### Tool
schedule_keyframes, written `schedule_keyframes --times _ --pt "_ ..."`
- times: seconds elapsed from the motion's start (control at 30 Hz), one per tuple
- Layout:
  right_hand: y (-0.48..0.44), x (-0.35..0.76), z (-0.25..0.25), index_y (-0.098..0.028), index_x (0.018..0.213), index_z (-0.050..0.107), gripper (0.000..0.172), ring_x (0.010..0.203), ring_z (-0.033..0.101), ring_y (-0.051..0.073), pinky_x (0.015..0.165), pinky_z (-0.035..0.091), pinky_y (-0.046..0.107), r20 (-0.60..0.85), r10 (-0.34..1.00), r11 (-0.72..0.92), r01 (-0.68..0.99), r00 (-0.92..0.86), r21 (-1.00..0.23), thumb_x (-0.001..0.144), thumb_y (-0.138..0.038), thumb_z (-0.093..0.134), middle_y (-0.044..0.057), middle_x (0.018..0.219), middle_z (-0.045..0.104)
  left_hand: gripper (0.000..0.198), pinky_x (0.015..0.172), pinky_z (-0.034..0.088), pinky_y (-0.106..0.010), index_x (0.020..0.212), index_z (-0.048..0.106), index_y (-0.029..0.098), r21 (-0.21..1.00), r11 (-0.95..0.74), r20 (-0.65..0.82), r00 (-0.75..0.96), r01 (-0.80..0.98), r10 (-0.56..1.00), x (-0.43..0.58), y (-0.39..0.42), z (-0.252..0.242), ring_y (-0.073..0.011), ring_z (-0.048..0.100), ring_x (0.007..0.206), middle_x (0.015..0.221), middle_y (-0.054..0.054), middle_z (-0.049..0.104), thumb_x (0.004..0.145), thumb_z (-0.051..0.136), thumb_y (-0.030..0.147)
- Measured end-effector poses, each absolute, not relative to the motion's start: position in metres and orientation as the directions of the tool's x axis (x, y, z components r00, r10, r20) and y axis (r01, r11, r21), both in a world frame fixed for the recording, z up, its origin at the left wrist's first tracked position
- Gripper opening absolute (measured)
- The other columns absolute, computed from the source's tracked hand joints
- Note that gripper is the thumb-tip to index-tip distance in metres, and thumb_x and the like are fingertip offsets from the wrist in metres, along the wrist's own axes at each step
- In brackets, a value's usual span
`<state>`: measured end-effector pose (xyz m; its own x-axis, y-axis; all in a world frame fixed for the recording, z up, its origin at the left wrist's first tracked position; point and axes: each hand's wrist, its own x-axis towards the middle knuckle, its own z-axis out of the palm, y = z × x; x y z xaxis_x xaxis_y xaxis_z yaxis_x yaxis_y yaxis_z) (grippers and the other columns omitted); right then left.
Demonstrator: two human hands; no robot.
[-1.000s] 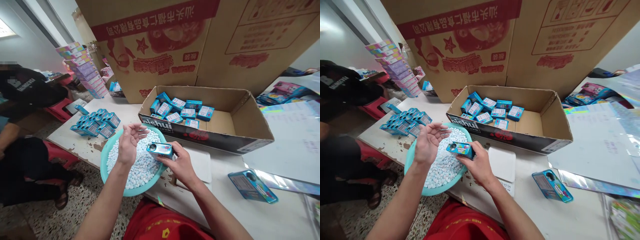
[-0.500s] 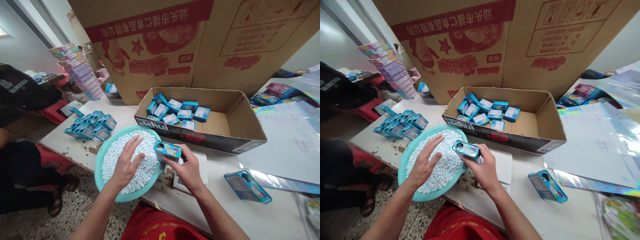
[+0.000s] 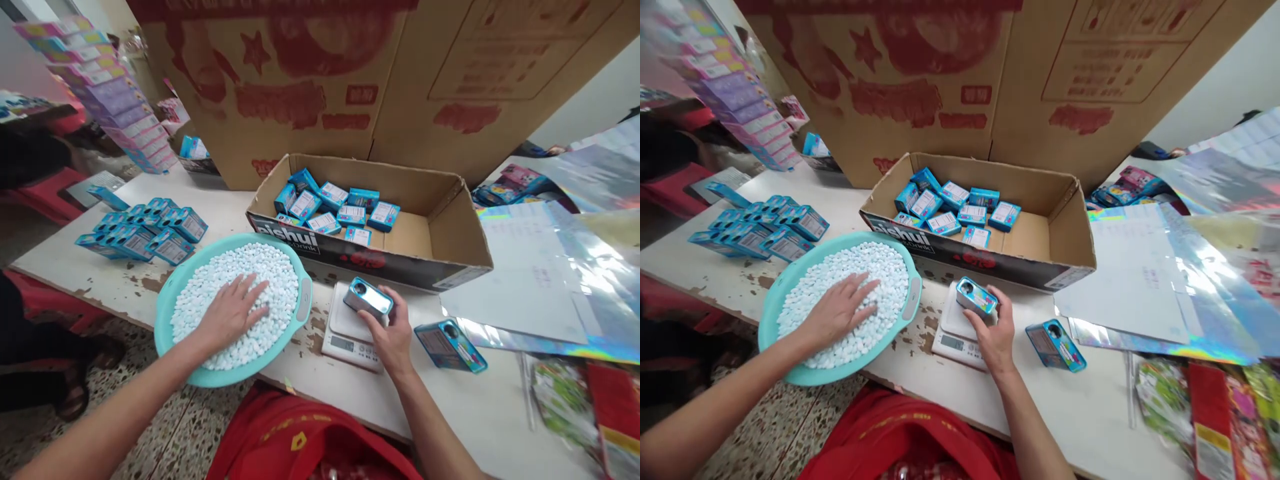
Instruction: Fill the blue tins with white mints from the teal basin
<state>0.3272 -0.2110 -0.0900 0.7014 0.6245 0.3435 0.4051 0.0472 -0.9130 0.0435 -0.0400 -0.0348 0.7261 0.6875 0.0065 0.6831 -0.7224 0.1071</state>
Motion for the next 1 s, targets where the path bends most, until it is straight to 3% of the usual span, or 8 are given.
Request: schedule_keyframes --times 0.1,0.27,0.5,0.6,0.7,0.8,0.93,1.0 --pt "-0.230 0.327 -0.087 -0.022 0.133 0.042 0.063 0.116 0.053 0.026 0.095 0.048 0.046 0.423 0.568 0.086 0.461 0.706 -0.883 0.079 -0.034 0.073 0.013 0.130 0.048 0.050 0.101 0.038 -0.050 0.134 0.050 0.022 0.081 -0.699 -0.010 0.702 0.710 0.712 0.050 -0.026 -0.032 -0.0337 0.047 0.123 0.137 -0.016 0.050 0.090 0.043 0.045" --pt "-0.274 0.320 -0.082 -0.023 0.128 0.048 0.047 0.105 0.059 0.024 0.084 0.055 0.042 0.437 0.527 0.001 0.514 0.729 -0.858 0.085 -0.026 0.066 0.011 0.122 0.050 0.039 0.085 0.045 -0.040 0.117 0.060 0.021 0.107 -0.603 0.024 0.604 0.791 0.796 0.054 -0.013 -0.026 -0.0328 0.055 0.106 0.112 -0.014 0.061 0.089 0.042 0.040" --pt "-0.316 0.301 -0.092 -0.021 0.114 0.057 0.026 0.088 0.062 0.022 0.074 0.057 0.040 0.450 0.561 -0.185 0.636 0.694 -0.749 0.088 -0.022 0.063 0.008 0.101 0.060 0.027 0.060 0.037 -0.029 0.088 0.064 0.026 0.598 -0.238 -0.033 0.321 0.765 0.947 0.054 -0.005 -0.004 -0.0166 0.050 0.060 0.075 0.001 0.061 0.073 0.066 0.047" --pt "-0.323 0.296 -0.097 -0.021 0.111 0.057 0.023 0.090 0.062 0.023 0.075 0.057 0.042 0.463 0.620 -0.205 0.700 0.633 -0.684 0.089 -0.021 0.061 0.008 0.099 0.062 0.030 0.049 0.026 -0.027 0.086 0.061 0.024 0.845 -0.009 -0.138 0.235 0.535 0.962 0.056 -0.008 0.005 -0.0125 0.041 0.050 0.058 0.004 0.049 0.068 0.072 0.045" --pt "-0.327 0.293 -0.101 -0.022 0.113 0.056 0.024 0.092 0.062 0.024 0.077 0.057 0.043 0.471 0.666 -0.184 0.740 0.578 -0.647 0.089 -0.019 0.060 0.008 0.099 0.063 0.032 0.048 0.020 -0.026 0.087 0.058 0.022 0.937 0.079 -0.160 0.218 0.340 0.963 0.055 -0.011 0.009 -0.0095 0.038 0.049 0.061 0.005 0.049 0.069 0.074 0.043" --pt "-0.328 0.293 -0.104 -0.023 0.115 0.056 0.026 0.093 0.062 0.024 0.078 0.058 0.043 0.468 0.687 -0.178 0.752 0.557 -0.634 0.090 -0.019 0.059 0.008 0.100 0.063 0.029 0.049 0.025 -0.026 0.091 0.060 0.023 0.855 -0.003 -0.153 0.258 0.519 0.954 0.051 -0.014 0.011 -0.0109 0.040 0.050 0.061 0.005 0.048 0.075 0.068 0.046" --pt "-0.328 0.296 -0.107 -0.022 0.114 0.056 0.025 0.093 0.062 0.024 0.078 0.057 0.042 0.479 0.678 -0.184 0.760 0.557 -0.623 0.089 -0.019 0.060 0.009 0.101 0.063 0.018 0.060 0.033 -0.030 0.090 0.064 0.028 0.447 -0.399 0.010 0.442 0.800 0.897 0.045 -0.015 0.009 -0.0203 0.055 0.069 0.081 0.001 0.063 0.082 0.057 0.042" --pt "-0.328 0.297 -0.107 -0.021 0.114 0.056 0.025 0.094 0.062 0.024 0.078 0.056 0.041 0.491 0.676 -0.181 0.770 0.549 -0.612 0.090 -0.019 0.060 0.009 0.101 0.063 0.017 0.062 0.035 -0.031 0.087 0.065 0.028 0.371 -0.465 0.069 0.475 0.804 0.877 0.044 -0.013 0.010 -0.0218 0.056 0.074 0.089 -0.001 0.065 0.082 0.055 0.041"
